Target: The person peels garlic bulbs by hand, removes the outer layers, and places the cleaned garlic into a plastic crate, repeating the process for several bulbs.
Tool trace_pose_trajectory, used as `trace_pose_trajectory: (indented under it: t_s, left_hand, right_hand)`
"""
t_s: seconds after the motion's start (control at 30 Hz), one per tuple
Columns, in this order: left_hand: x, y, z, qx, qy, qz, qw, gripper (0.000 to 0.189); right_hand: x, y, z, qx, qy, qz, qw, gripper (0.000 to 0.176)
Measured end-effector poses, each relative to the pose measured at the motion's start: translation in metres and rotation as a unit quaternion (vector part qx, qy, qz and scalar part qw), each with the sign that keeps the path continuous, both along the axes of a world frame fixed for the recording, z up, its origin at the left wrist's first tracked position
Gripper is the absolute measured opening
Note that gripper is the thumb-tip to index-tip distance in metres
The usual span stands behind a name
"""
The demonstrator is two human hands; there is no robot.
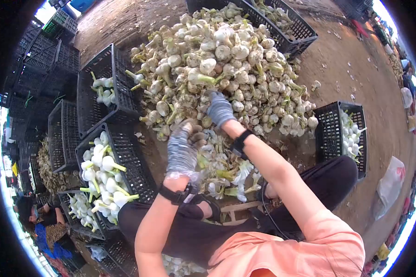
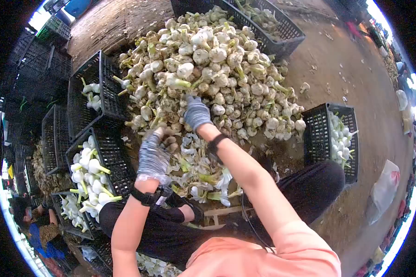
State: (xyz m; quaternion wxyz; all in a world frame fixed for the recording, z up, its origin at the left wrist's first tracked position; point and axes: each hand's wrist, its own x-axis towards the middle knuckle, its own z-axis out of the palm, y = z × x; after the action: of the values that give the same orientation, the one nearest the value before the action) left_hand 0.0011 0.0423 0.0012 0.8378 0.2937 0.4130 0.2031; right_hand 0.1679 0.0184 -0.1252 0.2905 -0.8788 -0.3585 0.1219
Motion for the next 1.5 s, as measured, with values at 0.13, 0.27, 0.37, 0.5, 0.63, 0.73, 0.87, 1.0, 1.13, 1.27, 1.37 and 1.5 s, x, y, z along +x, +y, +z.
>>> trace_pose_trajectory:
  t_s: [0.13, 0.27, 0.37, 0.5, 0.63, 0.73, 0.87, 1.0, 1.13, 1.27, 1.37, 1.5]
  left_hand:
    - [0.000, 0.002, -0.025, 0.014, 0.030, -0.010, 0.999, 0.016]
    - [-0.002, -0.007, -0.044, 0.030, 0.110, -0.035, 0.993, 0.040]
    - [-0.006, -0.010, -0.069, 0.009, 0.114, -0.083, 0.990, 0.063]
    - [-0.002, -0.022, -0.068, -0.043, 0.148, -0.035, 0.987, 0.054]
    - [0.001, -0.024, -0.065, 0.020, 0.119, -0.028, 0.992, 0.040]
    - [0.005, -0.018, -0.063, 0.037, 0.135, -0.011, 0.990, 0.038]
    - [0.005, -0.010, -0.060, 0.021, 0.110, 0.015, 0.994, 0.039]
    - [-0.003, -0.006, -0.067, 0.052, 0.097, 0.026, 0.994, 0.041]
    - [-0.009, -0.014, -0.050, 0.059, 0.128, -0.038, 0.989, 0.054]
    - [-0.010, -0.028, -0.053, 0.044, 0.025, -0.133, 0.990, 0.061]
    - [-0.003, -0.038, -0.036, 0.186, 0.053, -0.145, 0.970, 0.055]
    - [0.001, -0.055, -0.018, 0.259, 0.006, -0.146, 0.955, 0.066]
  right_hand:
    - [0.000, 0.011, -0.011, 0.037, -0.007, -0.055, 0.998, 0.036]
    - [-0.016, -0.029, -0.005, 0.122, 0.158, -0.057, 0.978, 0.025]
    - [-0.018, -0.049, 0.034, 0.092, 0.249, -0.066, 0.962, 0.027]
    - [0.015, -0.022, -0.040, 0.058, 0.037, -0.068, 0.995, 0.024]
    - [0.021, 0.034, -0.036, 0.027, 0.213, -0.244, 0.946, 0.038]
    - [0.035, 0.069, -0.052, -0.077, 0.194, -0.126, 0.970, 0.048]
    - [0.027, 0.061, -0.083, -0.166, 0.386, -0.104, 0.901, 0.046]
    - [0.002, 0.030, -0.101, -0.223, 0.053, 0.065, 0.971, 0.049]
    - [-0.014, 0.003, -0.115, -0.115, 0.061, 0.030, 0.991, 0.030]
    - [-0.032, -0.002, -0.047, -0.063, -0.038, 0.073, 0.995, 0.026]
    - [-0.025, -0.040, 0.059, -0.084, 0.111, 0.102, 0.985, 0.045]
    - [-0.032, -0.096, 0.099, 0.103, 0.383, 0.011, 0.918, 0.026]
